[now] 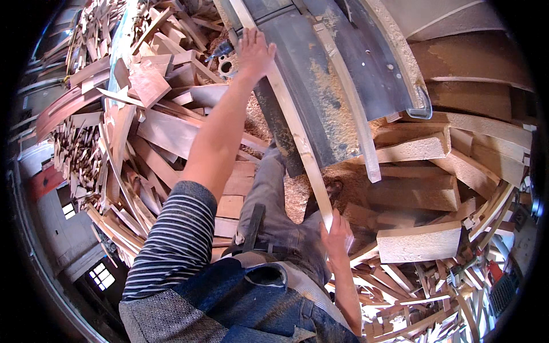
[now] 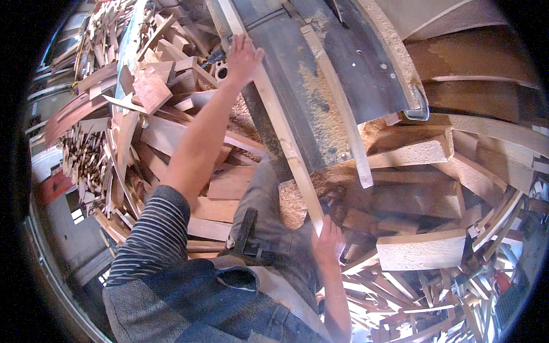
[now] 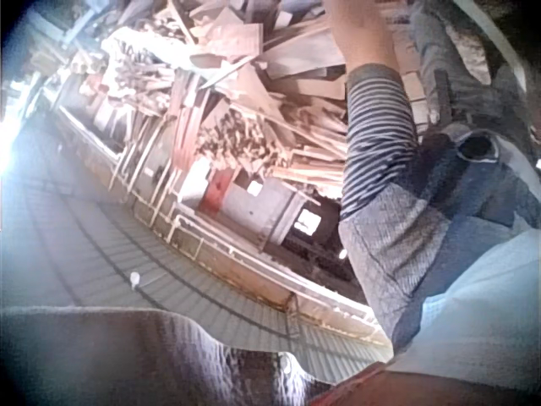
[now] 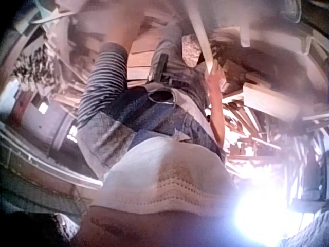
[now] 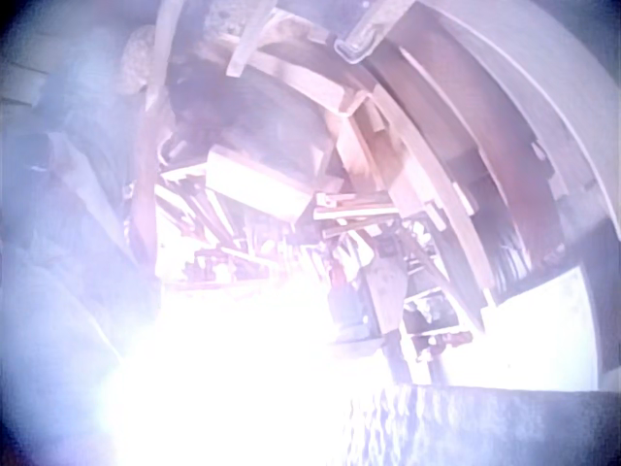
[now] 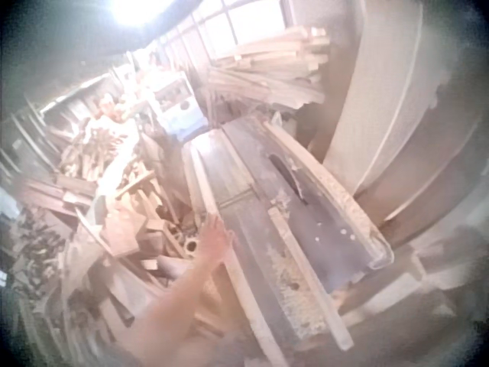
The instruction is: The person carries wood slats through a workshop, measures a piece of wood using a tape measure, and passes a wood slat over a joiner machine multiple times.
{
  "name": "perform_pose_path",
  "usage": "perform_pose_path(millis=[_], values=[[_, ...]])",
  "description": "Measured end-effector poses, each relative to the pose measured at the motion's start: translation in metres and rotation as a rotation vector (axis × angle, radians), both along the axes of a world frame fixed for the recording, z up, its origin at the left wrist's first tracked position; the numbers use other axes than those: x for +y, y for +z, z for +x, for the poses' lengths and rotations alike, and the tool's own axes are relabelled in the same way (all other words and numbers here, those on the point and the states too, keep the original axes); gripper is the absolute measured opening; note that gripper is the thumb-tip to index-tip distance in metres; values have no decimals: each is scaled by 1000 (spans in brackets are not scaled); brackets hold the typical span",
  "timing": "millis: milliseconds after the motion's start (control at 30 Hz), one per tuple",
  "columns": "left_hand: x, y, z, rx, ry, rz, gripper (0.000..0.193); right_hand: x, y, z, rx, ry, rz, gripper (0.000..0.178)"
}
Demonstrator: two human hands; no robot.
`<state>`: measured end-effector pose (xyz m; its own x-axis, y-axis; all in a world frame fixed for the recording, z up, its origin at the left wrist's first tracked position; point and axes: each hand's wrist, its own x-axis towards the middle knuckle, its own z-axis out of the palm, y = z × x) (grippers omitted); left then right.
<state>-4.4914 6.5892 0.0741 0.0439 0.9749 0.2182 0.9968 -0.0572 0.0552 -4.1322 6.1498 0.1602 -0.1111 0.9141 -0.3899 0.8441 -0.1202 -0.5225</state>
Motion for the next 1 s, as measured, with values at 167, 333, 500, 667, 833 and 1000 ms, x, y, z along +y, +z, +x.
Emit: perform_pose_path(millis=[167,333,500,667,833,1000], values=[[43,-3,-32,-22,-8,14,62,20,16,2,-122,198,49,74],[77,-12,-54,-27,-71,105,57,37,13,-11,-171,321,45,81],[97,-21,-70,-27,-49,89,59,77,8,-40,-191,385,62,84],[121,-21,-84,116,-91,121,52,108,7,-65,-188,409,25,91],[141,3,-95,409,-260,12,43,135,3,-90,-155,399,23,90],[175,-4,-103,-3,-103,394,28,166,3,-110,-141,403,39,89]])
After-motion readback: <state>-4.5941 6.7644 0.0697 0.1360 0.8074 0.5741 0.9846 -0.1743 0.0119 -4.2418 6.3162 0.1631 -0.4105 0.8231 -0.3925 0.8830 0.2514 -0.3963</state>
